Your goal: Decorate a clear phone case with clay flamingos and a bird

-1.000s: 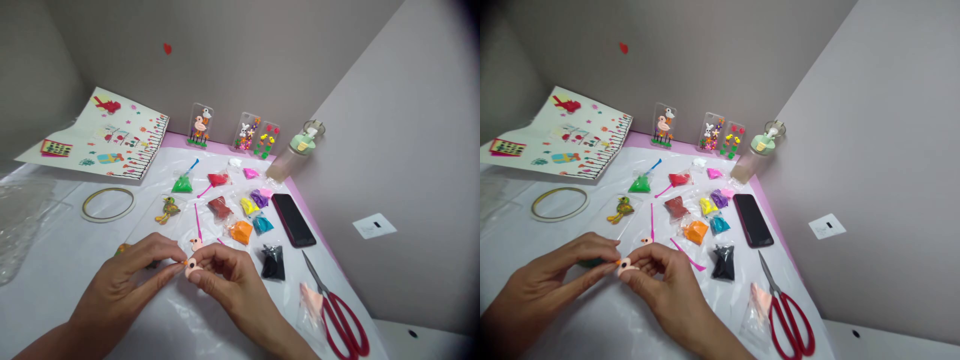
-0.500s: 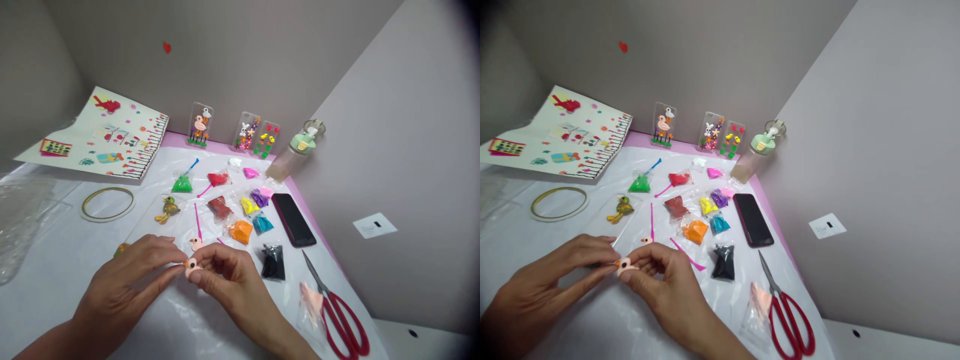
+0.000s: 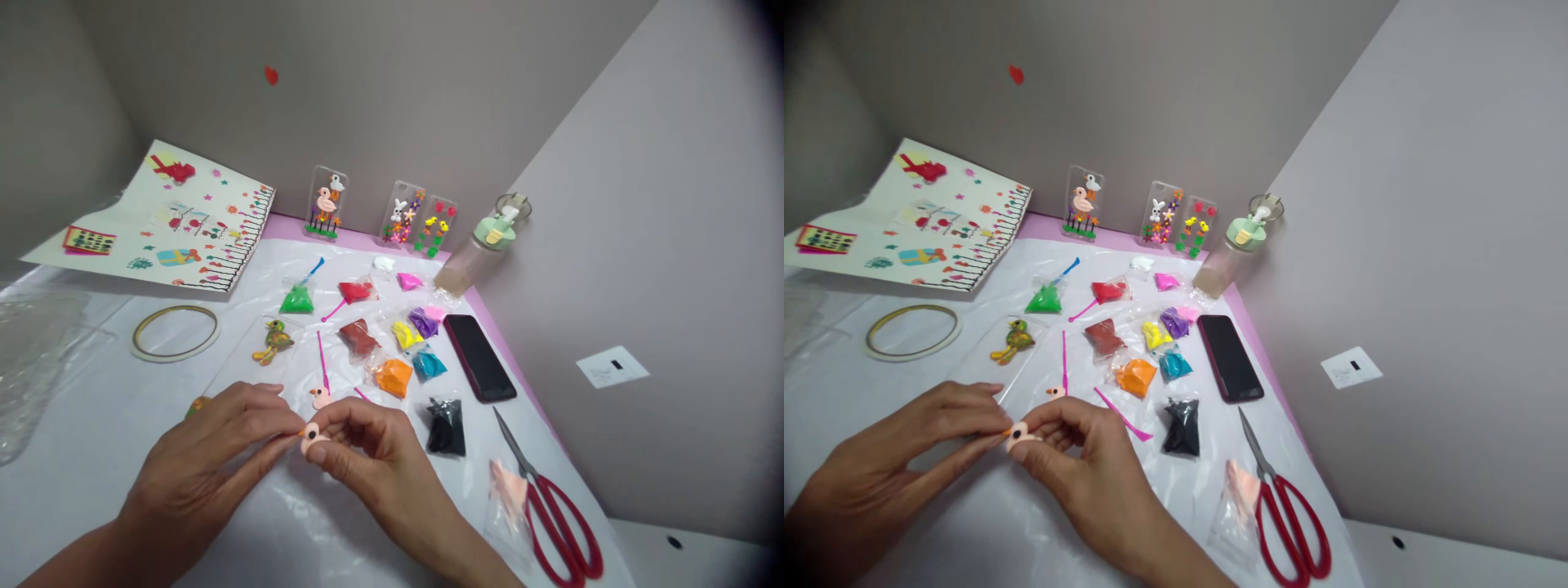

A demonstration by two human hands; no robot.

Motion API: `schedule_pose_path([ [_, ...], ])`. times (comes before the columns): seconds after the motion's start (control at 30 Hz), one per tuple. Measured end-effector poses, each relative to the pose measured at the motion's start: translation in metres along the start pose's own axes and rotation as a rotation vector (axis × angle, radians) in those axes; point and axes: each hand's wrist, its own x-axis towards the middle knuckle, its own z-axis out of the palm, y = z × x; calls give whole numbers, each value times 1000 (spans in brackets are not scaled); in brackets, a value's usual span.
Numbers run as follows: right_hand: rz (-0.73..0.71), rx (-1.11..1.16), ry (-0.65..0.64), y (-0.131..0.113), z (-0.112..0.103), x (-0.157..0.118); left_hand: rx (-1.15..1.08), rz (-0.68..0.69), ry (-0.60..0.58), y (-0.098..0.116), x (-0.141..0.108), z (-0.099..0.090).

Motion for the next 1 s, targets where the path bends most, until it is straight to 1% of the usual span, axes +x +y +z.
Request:
schedule_pose_path([
  [0.13, -17, -7, 8, -1, 0, 0, 26, -24, 11, 0, 1, 0],
  [0.33, -8, -35, 5, -1, 0, 0, 0, -13, -20, 2, 1, 0],
  [0.5, -21, -46, 18, -2, -1, 0, 46, 1, -11, 0, 3, -3],
  [0.6, -47, -66, 32, -2, -1, 0, 89, 9, -76, -2, 10, -9],
  [0.7, -102, -163, 87, -1, 0, -1, 69, -43, -169, -1, 17, -13],
  [0.83, -190, -296, 143, 0, 1, -1, 1, -148, -229, 1, 21, -16],
  [1.0, -208, -329, 146, 2, 2, -1, -14, -174, -273, -5, 18, -17],
])
